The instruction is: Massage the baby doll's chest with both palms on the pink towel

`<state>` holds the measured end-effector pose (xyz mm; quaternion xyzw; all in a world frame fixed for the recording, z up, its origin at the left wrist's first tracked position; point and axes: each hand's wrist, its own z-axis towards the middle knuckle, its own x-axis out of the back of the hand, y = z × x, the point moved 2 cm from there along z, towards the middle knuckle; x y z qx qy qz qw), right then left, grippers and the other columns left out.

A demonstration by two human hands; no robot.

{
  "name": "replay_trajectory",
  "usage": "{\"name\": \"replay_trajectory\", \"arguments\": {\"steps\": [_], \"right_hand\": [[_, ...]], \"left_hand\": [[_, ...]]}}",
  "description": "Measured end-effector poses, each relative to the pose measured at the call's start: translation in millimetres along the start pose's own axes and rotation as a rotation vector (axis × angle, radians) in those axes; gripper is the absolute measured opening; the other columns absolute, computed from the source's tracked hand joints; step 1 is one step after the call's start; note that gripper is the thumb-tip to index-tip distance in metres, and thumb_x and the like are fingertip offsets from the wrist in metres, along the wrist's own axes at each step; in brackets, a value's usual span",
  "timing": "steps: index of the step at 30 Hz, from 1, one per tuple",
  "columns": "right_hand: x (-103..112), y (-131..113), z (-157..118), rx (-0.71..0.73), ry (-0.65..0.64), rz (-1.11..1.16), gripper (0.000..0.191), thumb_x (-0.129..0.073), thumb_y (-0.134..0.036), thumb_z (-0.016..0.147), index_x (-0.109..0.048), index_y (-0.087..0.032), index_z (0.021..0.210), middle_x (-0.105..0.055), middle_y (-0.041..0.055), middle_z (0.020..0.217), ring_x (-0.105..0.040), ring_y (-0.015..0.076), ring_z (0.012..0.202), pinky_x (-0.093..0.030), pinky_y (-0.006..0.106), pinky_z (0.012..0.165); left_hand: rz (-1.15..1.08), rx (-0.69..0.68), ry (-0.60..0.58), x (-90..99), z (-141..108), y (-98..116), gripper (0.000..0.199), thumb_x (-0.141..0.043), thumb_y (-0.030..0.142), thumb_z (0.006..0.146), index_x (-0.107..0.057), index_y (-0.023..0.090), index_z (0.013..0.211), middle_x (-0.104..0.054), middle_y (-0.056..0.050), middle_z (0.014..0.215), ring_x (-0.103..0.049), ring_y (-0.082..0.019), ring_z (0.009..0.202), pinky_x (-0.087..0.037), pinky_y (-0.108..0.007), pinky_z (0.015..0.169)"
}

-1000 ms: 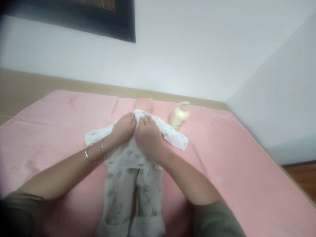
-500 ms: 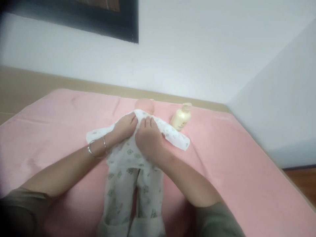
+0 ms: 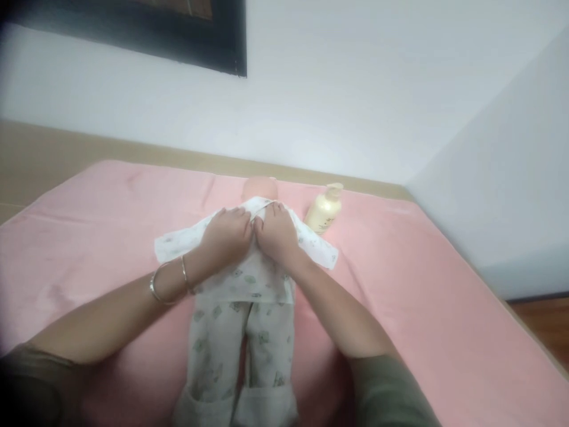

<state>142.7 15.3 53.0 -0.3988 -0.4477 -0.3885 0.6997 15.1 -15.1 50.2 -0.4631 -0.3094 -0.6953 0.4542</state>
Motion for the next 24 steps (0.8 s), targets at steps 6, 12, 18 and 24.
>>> {"name": "replay_trajectory", "arguments": {"steps": [6, 12, 18, 24], "right_hand": [[5.3, -26.5, -34.4, 0.14, 0.026, -0.254, 0.047, -0.037, -0.019, 0.099, -0.055, 0.007, 0.133, -0.062, 0.032, 0.132, -0.057, 0.0399, 0.127, -0.044, 0.05, 0.111], [1.5, 0.4, -5.4, 0.123, -0.022, -0.039, 0.036, -0.037, -0.02, 0.097, -0.062, -0.005, 0.118, -0.068, 0.0231, 0.123, -0.059, 0.0346, 0.12, -0.044, 0.05, 0.11], [-4.5, 9.4, 9.0, 0.016, 0.03, 0.037, 0.03, -0.039, -0.024, 0.097, -0.061, -0.009, 0.112, -0.068, 0.0197, 0.118, -0.059, 0.0312, 0.112, -0.044, 0.046, 0.107], [4.4, -9.1, -11.2, 0.095, -0.021, -0.204, 0.034, -0.034, -0.018, 0.1, -0.063, -0.005, 0.113, -0.069, 0.0207, 0.112, -0.061, 0.0329, 0.108, -0.044, 0.045, 0.106]], "left_hand": [[-0.143, 0.191, -0.075, -9.3, 17.6, -26.2, 0.032, -0.033, 0.022, 0.1, -0.062, 0.017, 0.085, -0.07, -0.012, 0.088, -0.065, -0.026, 0.08, -0.048, -0.038, 0.071], [-0.011, -0.036, 0.1, -7.2, 2.4, 1.5, 0.028, -0.037, 0.01, 0.092, -0.065, 0.011, 0.09, -0.067, -0.018, 0.094, -0.062, -0.031, 0.094, -0.047, -0.043, 0.084], [-0.093, 0.089, 0.069, 2.2, -1.2, 3.6, 0.022, -0.041, 0.015, 0.092, -0.061, 0.017, 0.083, -0.065, -0.012, 0.083, -0.061, -0.027, 0.079, -0.045, -0.04, 0.072], [-0.236, 0.157, 0.06, -12.1, 14.2, -14.1, 0.02, -0.039, 0.023, 0.095, -0.059, 0.016, 0.096, -0.069, -0.015, 0.103, -0.063, -0.029, 0.096, -0.046, -0.043, 0.085]]}}
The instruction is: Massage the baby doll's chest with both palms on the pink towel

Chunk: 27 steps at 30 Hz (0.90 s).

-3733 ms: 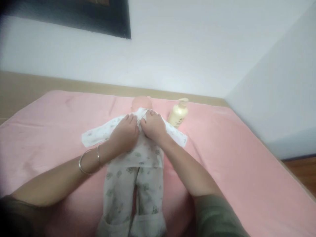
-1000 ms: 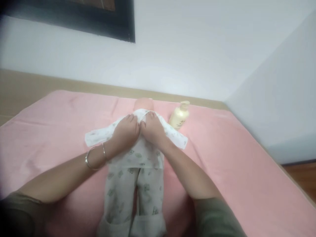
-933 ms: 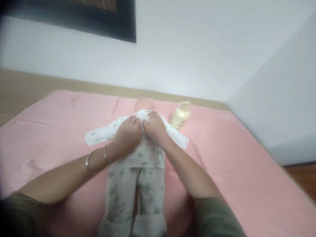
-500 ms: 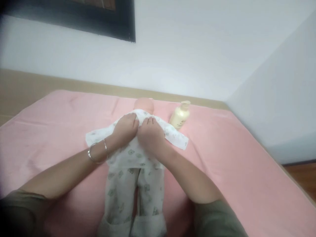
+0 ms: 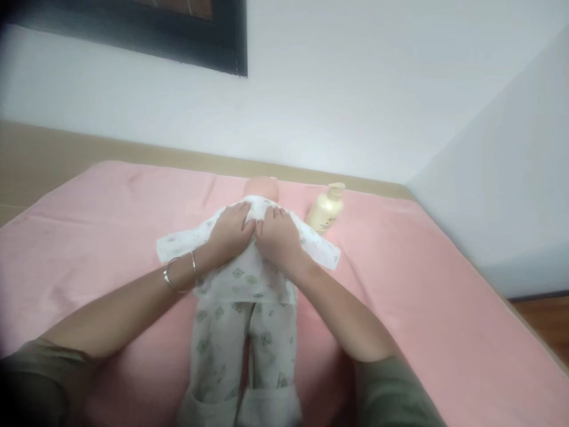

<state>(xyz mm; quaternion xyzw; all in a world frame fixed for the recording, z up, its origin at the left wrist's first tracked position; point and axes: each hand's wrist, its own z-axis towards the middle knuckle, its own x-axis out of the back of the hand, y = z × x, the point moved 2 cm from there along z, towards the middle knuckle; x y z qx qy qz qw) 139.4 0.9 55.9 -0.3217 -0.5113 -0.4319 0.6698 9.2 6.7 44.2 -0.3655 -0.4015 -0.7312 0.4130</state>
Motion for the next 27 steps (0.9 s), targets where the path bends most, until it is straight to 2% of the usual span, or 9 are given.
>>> {"name": "replay_trajectory", "arguments": {"steps": [3, 5, 8, 13, 16, 22, 27], "right_hand": [[4.9, -8.8, -11.0, 0.113, 0.017, -0.098, 0.031, -0.035, -0.01, 0.096, -0.066, -0.008, 0.105, -0.07, 0.0191, 0.104, -0.062, 0.0323, 0.102, -0.046, 0.045, 0.103], [4.5, -11.3, -13.8, 0.125, 0.044, -0.086, 0.03, -0.037, -0.008, 0.094, -0.066, -0.01, 0.101, -0.069, 0.0177, 0.1, -0.061, 0.0315, 0.1, -0.048, 0.044, 0.101], [-1.8, -9.9, -9.2, 0.063, 0.082, 0.064, 0.034, -0.034, -0.01, 0.095, -0.067, -0.011, 0.104, -0.069, 0.0175, 0.104, -0.06, 0.0309, 0.103, -0.049, 0.045, 0.102], [-15.8, -0.7, 4.2, -0.07, 0.142, 0.303, 0.048, -0.033, -0.019, 0.093, -0.057, -0.004, 0.132, -0.061, 0.0218, 0.135, -0.05, 0.0333, 0.131, -0.041, 0.051, 0.115], [-21.4, 6.5, 8.4, -0.119, 0.136, 0.411, 0.046, -0.034, -0.022, 0.092, -0.059, -0.009, 0.129, -0.062, 0.0181, 0.136, -0.052, 0.0318, 0.132, -0.04, 0.051, 0.115], [-28.7, 13.0, 8.7, -0.252, 0.206, 0.425, 0.047, -0.038, -0.028, 0.091, -0.056, -0.011, 0.132, -0.058, 0.0173, 0.144, -0.045, 0.0337, 0.139, -0.035, 0.054, 0.119], [-31.7, 8.7, 5.0, -0.246, 0.223, 0.405, 0.047, -0.038, -0.028, 0.092, -0.058, -0.012, 0.131, -0.062, 0.0166, 0.139, -0.048, 0.0342, 0.136, -0.035, 0.055, 0.118]], "left_hand": [[-0.025, 0.016, -0.002, -5.7, 2.4, -3.6, 0.019, -0.04, 0.024, 0.094, -0.057, 0.018, 0.091, -0.069, -0.015, 0.1, -0.062, -0.03, 0.094, -0.045, -0.044, 0.084], [-0.037, 0.03, 0.002, -7.3, 1.9, -4.6, 0.017, -0.04, 0.024, 0.093, -0.056, 0.019, 0.087, -0.069, -0.014, 0.097, -0.062, -0.029, 0.091, -0.045, -0.043, 0.081], [-0.044, 0.03, 0.028, -9.3, 0.6, -5.7, 0.018, -0.04, 0.024, 0.092, -0.057, 0.019, 0.088, -0.069, -0.014, 0.097, -0.063, -0.029, 0.091, -0.046, -0.043, 0.082], [-0.064, 0.027, 0.08, -15.6, -2.0, -7.5, 0.026, -0.038, 0.025, 0.094, -0.061, 0.016, 0.103, -0.07, -0.016, 0.109, -0.063, -0.031, 0.105, -0.045, -0.045, 0.094], [-0.08, 0.04, 0.09, -18.0, -4.0, -6.7, 0.031, -0.038, 0.024, 0.094, -0.062, 0.015, 0.111, -0.07, -0.016, 0.115, -0.062, -0.031, 0.111, -0.044, -0.046, 0.099], [-0.101, 0.075, 0.115, -19.4, -7.8, -4.0, 0.039, -0.039, 0.028, 0.094, -0.062, 0.012, 0.121, -0.07, -0.015, 0.117, -0.061, -0.033, 0.11, -0.045, -0.047, 0.099], [-0.131, 0.09, 0.165, -21.7, -10.3, -4.3, 0.042, -0.039, 0.027, 0.093, -0.061, 0.011, 0.126, -0.07, -0.015, 0.121, -0.061, -0.031, 0.113, -0.044, -0.046, 0.102]]}}
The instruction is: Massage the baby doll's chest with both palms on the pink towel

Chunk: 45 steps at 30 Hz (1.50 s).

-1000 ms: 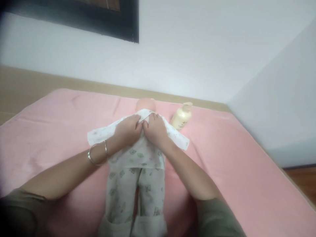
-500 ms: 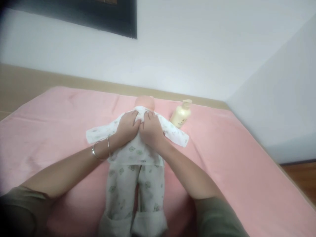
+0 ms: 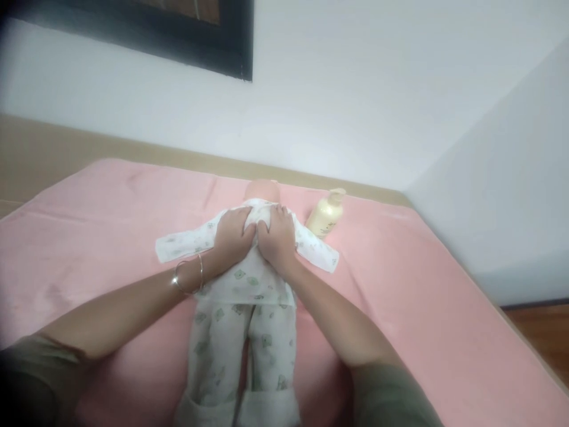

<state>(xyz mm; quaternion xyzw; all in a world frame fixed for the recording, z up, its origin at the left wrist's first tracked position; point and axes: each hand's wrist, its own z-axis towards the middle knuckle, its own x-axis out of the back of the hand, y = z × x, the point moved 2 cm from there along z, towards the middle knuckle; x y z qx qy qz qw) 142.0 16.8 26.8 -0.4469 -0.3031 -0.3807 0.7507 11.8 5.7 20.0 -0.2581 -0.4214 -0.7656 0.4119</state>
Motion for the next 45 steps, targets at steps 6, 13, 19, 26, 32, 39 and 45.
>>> {"name": "replay_trajectory", "arguments": {"steps": [6, 13, 19, 26, 32, 39, 45], "right_hand": [[4.6, -1.4, 2.8, 0.022, -0.036, -0.014, 0.043, -0.039, -0.027, 0.092, -0.06, -0.012, 0.126, -0.064, 0.0167, 0.135, -0.052, 0.0324, 0.13, -0.037, 0.049, 0.117], [10.2, 7.8, 12.7, 0.167, -0.16, -0.052, 0.053, -0.041, -0.036, 0.095, -0.054, -0.007, 0.137, -0.058, 0.021, 0.144, -0.049, 0.0336, 0.137, -0.035, 0.051, 0.119], [10.0, 11.8, 11.5, 0.157, -0.157, -0.035, 0.057, -0.041, -0.039, 0.097, -0.052, -0.004, 0.141, -0.055, 0.0225, 0.148, -0.047, 0.0337, 0.14, -0.034, 0.051, 0.121], [7.6, 12.2, 9.3, 0.15, -0.142, -0.02, 0.058, -0.04, -0.04, 0.097, -0.051, -0.006, 0.143, -0.053, 0.0214, 0.151, -0.046, 0.0325, 0.143, -0.034, 0.052, 0.121], [17.6, 11.6, 13.0, 0.234, -0.242, -0.111, 0.059, -0.038, -0.04, 0.099, -0.047, -0.003, 0.144, -0.052, 0.0245, 0.151, -0.044, 0.0351, 0.144, -0.035, 0.054, 0.12], [27.1, 4.8, 16.2, 0.251, -0.321, -0.186, 0.056, -0.036, -0.037, 0.1, -0.05, 0.001, 0.14, -0.052, 0.0264, 0.149, -0.046, 0.0367, 0.142, -0.036, 0.053, 0.119], [26.8, -20.0, -9.9, 0.189, -0.265, -0.295, 0.057, -0.031, -0.026, 0.1, -0.043, 0.008, 0.145, -0.051, 0.0313, 0.149, -0.046, 0.0406, 0.142, -0.037, 0.058, 0.119]], "left_hand": [[-0.008, 0.001, -0.016, -0.4, 0.0, -2.1, 0.041, -0.039, 0.029, 0.094, -0.062, 0.012, 0.124, -0.07, -0.015, 0.121, -0.062, -0.031, 0.11, -0.046, -0.046, 0.1], [-0.03, -0.007, -0.035, 3.0, 2.0, -2.8, 0.04, -0.04, 0.031, 0.095, -0.061, 0.014, 0.124, -0.07, -0.014, 0.119, -0.061, -0.031, 0.111, -0.046, -0.046, 0.101], [-0.041, 0.003, -0.033, 3.1, 1.8, -3.1, 0.043, -0.04, 0.031, 0.095, -0.059, 0.012, 0.128, -0.068, -0.016, 0.124, -0.06, -0.031, 0.116, -0.045, -0.047, 0.105], [-0.048, 0.002, -0.039, 3.1, 1.8, -3.1, 0.041, -0.04, 0.031, 0.095, -0.06, 0.014, 0.126, -0.069, -0.014, 0.123, -0.061, -0.031, 0.114, -0.045, -0.047, 0.104], [-0.011, -0.052, -0.065, 8.8, -0.5, 2.0, 0.041, -0.038, 0.025, 0.094, -0.059, 0.01, 0.127, -0.067, -0.018, 0.126, -0.059, -0.032, 0.118, -0.044, -0.049, 0.105], [0.028, -0.187, -0.076, 16.7, -14.1, 12.5, 0.045, -0.036, 0.023, 0.097, -0.055, 0.007, 0.134, -0.061, -0.02, 0.136, -0.053, -0.033, 0.129, -0.041, -0.051, 0.111], [0.026, -0.173, -0.161, 22.1, -0.3, 8.1, 0.031, -0.037, 0.018, 0.092, -0.061, 0.011, 0.111, -0.066, -0.019, 0.116, -0.059, -0.031, 0.107, -0.049, -0.048, 0.097]]}}
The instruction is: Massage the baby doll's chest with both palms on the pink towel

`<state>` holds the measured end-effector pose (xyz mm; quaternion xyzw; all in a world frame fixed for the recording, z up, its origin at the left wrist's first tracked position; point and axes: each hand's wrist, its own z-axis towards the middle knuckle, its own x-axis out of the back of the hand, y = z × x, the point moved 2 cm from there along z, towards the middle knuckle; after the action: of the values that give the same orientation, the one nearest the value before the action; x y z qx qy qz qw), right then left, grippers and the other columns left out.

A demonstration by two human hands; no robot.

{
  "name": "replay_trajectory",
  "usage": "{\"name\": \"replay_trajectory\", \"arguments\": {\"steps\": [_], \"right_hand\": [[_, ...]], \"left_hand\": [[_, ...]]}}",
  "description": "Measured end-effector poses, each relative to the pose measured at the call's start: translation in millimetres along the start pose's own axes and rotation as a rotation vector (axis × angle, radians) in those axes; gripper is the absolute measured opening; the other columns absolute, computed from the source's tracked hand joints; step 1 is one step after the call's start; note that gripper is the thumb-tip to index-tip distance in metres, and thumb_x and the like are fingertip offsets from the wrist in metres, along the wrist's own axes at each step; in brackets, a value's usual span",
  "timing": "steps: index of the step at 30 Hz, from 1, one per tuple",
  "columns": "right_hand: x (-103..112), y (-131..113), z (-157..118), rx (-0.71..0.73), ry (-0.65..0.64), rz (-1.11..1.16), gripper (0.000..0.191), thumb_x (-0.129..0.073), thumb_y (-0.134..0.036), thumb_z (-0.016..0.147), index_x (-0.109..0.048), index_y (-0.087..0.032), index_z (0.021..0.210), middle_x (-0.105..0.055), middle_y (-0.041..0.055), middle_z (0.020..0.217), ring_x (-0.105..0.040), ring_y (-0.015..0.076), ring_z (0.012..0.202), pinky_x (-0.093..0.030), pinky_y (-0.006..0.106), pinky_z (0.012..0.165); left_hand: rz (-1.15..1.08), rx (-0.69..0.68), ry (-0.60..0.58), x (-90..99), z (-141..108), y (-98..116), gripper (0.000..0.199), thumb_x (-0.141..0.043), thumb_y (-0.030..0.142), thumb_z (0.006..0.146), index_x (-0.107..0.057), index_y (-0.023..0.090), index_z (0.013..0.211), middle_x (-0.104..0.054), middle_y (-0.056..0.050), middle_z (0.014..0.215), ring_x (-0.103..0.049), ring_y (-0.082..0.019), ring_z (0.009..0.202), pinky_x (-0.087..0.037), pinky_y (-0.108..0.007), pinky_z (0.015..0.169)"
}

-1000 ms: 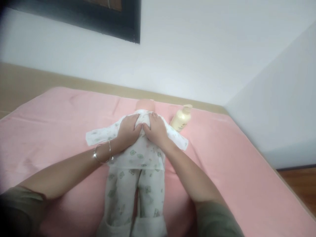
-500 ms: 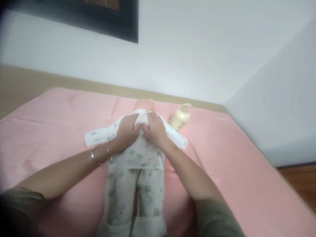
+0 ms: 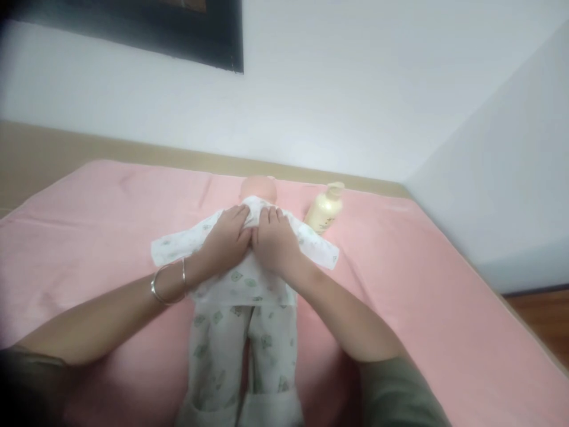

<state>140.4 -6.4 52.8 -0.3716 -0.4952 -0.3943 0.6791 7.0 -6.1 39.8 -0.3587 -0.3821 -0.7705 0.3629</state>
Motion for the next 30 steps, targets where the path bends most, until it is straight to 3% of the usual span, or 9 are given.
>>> {"name": "replay_trajectory", "arguments": {"steps": [3, 7, 11, 16, 20, 26, 30], "right_hand": [[2.1, -13.1, -13.5, 0.028, -0.008, -0.05, 0.059, -0.031, -0.025, 0.101, -0.041, 0.01, 0.147, -0.047, 0.0335, 0.151, -0.044, 0.0406, 0.145, -0.037, 0.056, 0.121], [6.8, -16.0, -17.7, 0.069, 0.002, -0.047, 0.058, -0.031, -0.026, 0.102, -0.044, 0.009, 0.146, -0.049, 0.0322, 0.15, -0.044, 0.0392, 0.146, -0.038, 0.056, 0.121], [5.3, -2.1, -3.6, 0.138, -0.027, 0.036, 0.058, -0.029, -0.024, 0.1, -0.045, 0.01, 0.144, -0.05, 0.0312, 0.15, -0.041, 0.0384, 0.147, -0.038, 0.056, 0.121], [-3.9, 16.7, 14.4, 0.097, -0.005, 0.168, 0.056, -0.035, -0.027, 0.098, -0.049, 0.002, 0.144, -0.049, 0.0251, 0.153, -0.041, 0.0361, 0.147, -0.037, 0.056, 0.122], [-9.0, 17.0, 14.8, 0.083, 0.046, 0.185, 0.057, -0.034, -0.027, 0.098, -0.047, 0.004, 0.144, -0.047, 0.0267, 0.154, -0.04, 0.036, 0.147, -0.034, 0.056, 0.123], [-14.8, 15.2, 13.0, 0.088, 0.097, 0.183, 0.056, -0.033, -0.025, 0.098, -0.05, 0.004, 0.142, -0.05, 0.0272, 0.151, -0.043, 0.0368, 0.144, -0.035, 0.057, 0.122], [-15.2, 13.2, 13.2, 0.074, 0.11, 0.162, 0.057, -0.033, -0.026, 0.098, -0.05, 0.007, 0.142, -0.05, 0.0284, 0.151, -0.043, 0.0382, 0.144, -0.034, 0.056, 0.122]], "left_hand": [[0.012, -0.007, -0.072, 2.4, 9.4, -7.8, 0.023, -0.034, 0.016, 0.092, -0.057, 0.018, 0.087, -0.065, -0.014, 0.095, -0.059, -0.028, 0.089, -0.05, -0.044, 0.082], [0.005, 0.027, -0.079, 1.5, 13.7, -13.5, 0.022, -0.033, 0.019, 0.094, -0.053, 0.02, 0.084, -0.064, -0.012, 0.091, -0.057, -0.026, 0.082, -0.049, -0.042, 0.077], [0.082, -0.001, -0.02, -1.6, 5.3, -6.8, 0.026, -0.031, 0.019, 0.095, -0.057, 0.016, 0.093, -0.065, -0.018, 0.102, -0.059, -0.031, 0.095, -0.049, -0.049, 0.086], [0.118, -0.023, 0.039, -4.8, -10.5, 7.1, 0.038, -0.031, 0.02, 0.099, -0.055, 0.005, 0.124, -0.061, -0.024, 0.127, -0.055, -0.036, 0.119, -0.046, -0.054, 0.102], [0.119, -0.014, 0.035, -5.3, -14.6, 12.1, 0.039, -0.033, 0.019, 0.098, -0.056, 0.005, 0.125, -0.059, -0.024, 0.133, -0.053, -0.036, 0.126, -0.043, -0.055, 0.108], [0.079, -0.015, -0.024, 2.1, -1.1, 3.1, 0.031, -0.034, 0.017, 0.095, -0.059, 0.008, 0.111, -0.064, -0.022, 0.116, -0.06, -0.033, 0.11, -0.049, -0.049, 0.097], [0.033, 0.073, -0.118, 2.7, 14.3, -13.1, 0.023, -0.034, 0.021, 0.095, -0.057, 0.016, 0.093, -0.067, -0.015, 0.098, -0.061, -0.029, 0.092, -0.05, -0.044, 0.084]]}}
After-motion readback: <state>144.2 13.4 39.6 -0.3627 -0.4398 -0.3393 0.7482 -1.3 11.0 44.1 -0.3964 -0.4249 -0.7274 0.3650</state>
